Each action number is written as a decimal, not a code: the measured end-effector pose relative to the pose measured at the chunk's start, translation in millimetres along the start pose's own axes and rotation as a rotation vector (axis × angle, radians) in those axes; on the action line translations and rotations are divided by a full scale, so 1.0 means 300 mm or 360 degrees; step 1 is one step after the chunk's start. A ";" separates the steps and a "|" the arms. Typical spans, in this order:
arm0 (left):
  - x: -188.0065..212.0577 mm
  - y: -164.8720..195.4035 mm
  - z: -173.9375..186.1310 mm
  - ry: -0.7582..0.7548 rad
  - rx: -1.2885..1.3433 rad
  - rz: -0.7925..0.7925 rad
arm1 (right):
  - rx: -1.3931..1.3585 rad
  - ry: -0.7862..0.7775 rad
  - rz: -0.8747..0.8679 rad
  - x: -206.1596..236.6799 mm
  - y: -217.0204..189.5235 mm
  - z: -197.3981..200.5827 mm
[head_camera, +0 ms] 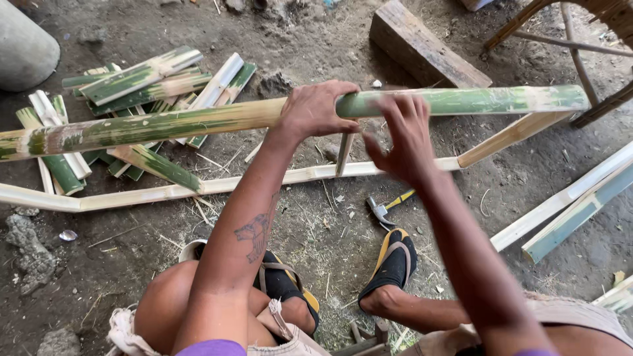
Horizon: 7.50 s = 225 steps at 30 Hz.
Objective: The person uses a hammer and chisel to split a bamboo pole into strips while seated on the ground. They then use a knife to shave and smooth the bamboo strips.
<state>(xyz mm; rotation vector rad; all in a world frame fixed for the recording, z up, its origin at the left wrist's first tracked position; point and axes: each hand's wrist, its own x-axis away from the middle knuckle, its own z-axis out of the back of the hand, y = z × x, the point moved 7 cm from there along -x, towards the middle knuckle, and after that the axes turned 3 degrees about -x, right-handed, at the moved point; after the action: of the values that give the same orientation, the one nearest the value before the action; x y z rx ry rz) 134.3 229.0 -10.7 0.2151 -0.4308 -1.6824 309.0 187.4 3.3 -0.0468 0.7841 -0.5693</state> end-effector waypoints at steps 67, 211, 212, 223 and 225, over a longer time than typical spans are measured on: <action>0.075 0.015 0.022 -0.0030 0.0072 0.0207 | -0.1062 -0.0139 -0.1289 -0.151 0.049 0.011; 0.073 0.011 -0.038 0.0657 0.0417 -0.0219 | -0.0162 -0.0611 -0.1425 0.138 -0.185 0.358; 0.077 0.012 -0.034 0.0705 0.0356 -0.0210 | -0.0226 -0.0665 -0.1551 0.164 -0.167 0.342; 0.034 -0.044 -0.060 -0.0204 -0.0515 0.0056 | -0.0117 -0.0841 -0.1559 0.209 -0.104 0.298; 0.041 -0.030 -0.030 -0.0081 -0.0544 0.0064 | -0.0137 -0.0885 -0.1608 0.205 -0.106 0.310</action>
<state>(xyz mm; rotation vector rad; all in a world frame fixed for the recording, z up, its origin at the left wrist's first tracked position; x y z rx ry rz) 127.5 216.5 -21.3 -0.0872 -0.1783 -1.6952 392.1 114.1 37.4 -0.6810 0.1853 -1.3998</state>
